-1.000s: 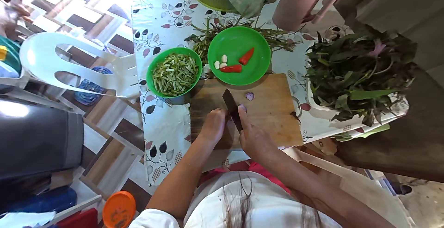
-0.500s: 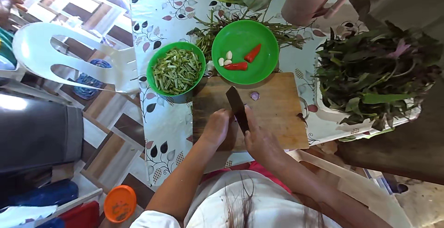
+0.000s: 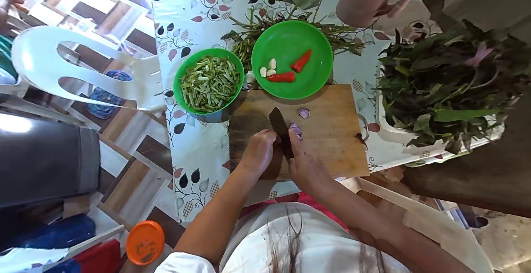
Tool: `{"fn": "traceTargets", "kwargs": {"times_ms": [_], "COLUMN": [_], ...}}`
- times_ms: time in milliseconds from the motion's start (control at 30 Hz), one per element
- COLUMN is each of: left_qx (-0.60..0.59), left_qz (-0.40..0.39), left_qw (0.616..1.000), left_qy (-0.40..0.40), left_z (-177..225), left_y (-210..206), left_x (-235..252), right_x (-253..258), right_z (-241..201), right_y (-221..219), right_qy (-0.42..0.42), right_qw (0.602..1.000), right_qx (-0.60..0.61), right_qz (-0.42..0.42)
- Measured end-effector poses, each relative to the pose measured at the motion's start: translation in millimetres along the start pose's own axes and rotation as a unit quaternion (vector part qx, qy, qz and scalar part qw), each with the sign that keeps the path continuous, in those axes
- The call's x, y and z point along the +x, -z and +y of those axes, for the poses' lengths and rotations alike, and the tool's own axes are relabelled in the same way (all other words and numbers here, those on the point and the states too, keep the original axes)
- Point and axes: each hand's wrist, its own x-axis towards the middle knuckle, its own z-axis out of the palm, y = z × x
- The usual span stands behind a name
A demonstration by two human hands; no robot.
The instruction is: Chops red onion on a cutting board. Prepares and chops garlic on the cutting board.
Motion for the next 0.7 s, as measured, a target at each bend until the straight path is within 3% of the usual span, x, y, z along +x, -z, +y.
{"fn": "traceTargets", "kwargs": {"times_ms": [167,300,567,700], "left_qx": [-0.008,-0.011,-0.013,-0.001], "left_qz": [-0.011,-0.024,-0.047,-0.051], "left_qw": [1.000,1.000,0.999,0.999], "left_qy": [-0.011,-0.009,-0.004,0.010], "left_z": [-3.8,-3.0,-0.3,3.5], "left_y": [2.9,5.3,8.1,8.8], "left_x": [0.3,0.8,0.9,2.1], "right_x": [-6.9,-13.2,6.8,2.2], "right_z": [1.2,4.4,-7.6,2.2], "right_y": [15.1,9.1,10.2,10.6], "right_qy": [-0.010,0.018,-0.006,0.018], "right_qw": [1.000,0.999,1.000,0.999], "right_qx": [0.002,-0.006,-0.017,0.015], "right_qz": [-0.025,0.034,-0.015,0.032]}}
